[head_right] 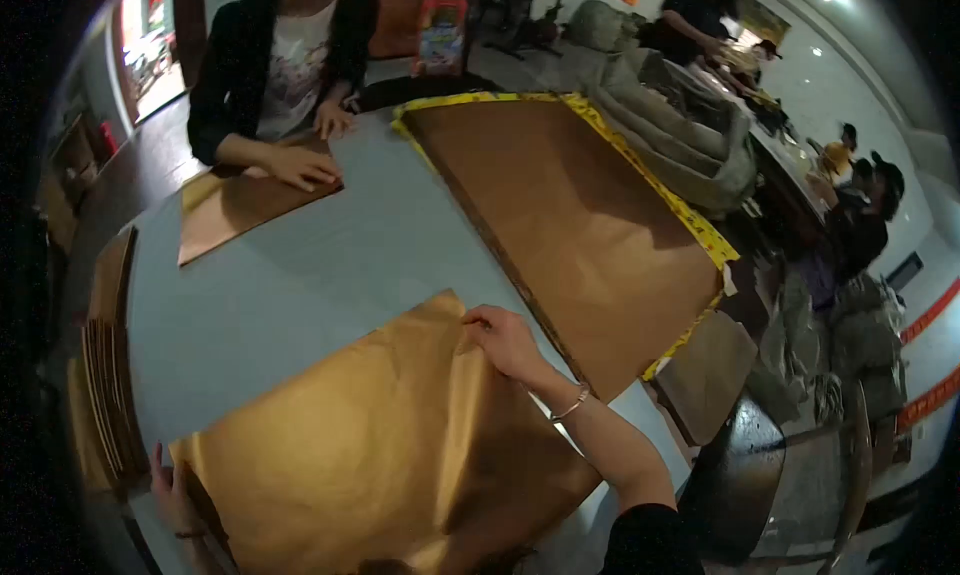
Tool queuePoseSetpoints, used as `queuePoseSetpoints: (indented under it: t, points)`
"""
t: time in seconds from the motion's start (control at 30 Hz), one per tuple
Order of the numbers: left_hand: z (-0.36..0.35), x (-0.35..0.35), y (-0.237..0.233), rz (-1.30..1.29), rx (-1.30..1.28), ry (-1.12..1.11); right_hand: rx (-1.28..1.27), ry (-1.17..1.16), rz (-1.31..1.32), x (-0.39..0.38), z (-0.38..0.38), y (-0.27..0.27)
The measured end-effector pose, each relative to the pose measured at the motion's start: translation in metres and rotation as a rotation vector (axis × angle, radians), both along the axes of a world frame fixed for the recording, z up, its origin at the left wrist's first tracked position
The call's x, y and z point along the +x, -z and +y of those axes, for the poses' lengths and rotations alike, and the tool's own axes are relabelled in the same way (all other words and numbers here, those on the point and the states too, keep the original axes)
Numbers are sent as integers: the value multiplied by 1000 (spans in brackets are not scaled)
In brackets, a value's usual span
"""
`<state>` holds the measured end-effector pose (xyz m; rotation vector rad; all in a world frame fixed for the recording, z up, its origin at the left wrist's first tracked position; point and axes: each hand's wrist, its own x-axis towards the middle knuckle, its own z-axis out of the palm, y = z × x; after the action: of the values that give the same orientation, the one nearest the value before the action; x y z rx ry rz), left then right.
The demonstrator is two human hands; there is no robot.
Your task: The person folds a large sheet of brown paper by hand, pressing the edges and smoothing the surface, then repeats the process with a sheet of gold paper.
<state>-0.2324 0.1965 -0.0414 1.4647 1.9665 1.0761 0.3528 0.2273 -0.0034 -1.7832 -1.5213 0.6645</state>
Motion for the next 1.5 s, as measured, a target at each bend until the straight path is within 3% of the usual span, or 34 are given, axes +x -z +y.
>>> queuePoseSetpoints:
  t: [0.1,0.13,0.2,0.3,0.6,0.87,1.17,1.4,1.5]
  points:
    - [-8,34,-27,-114,64,-4,43,-2,51,3,1,4]
    - [-10,44,-33,-235,25,-78,-116,34,81,-4,1,-15]
    - [-13,52,-41,-120,53,-67,-39,-12,198,12,2,9]
    - [-12,79,-63,-191,36,-207,-123,-12,83,13,9,3]
    - [-15,61,-51,-55,58,-132,-120,-18,107,18,9,7]
    - [-17,54,-45,-136,64,-89,-136,-17,113,10,6,-3]
    - [-20,63,-45,94,96,-59,-122,-45,189,14,4,-1]
    - [-23,75,-52,237,184,-56,-125,-73,88,17,6,-4]
    - [-26,79,-51,445,283,-27,-118,-38,99,18,6,1]
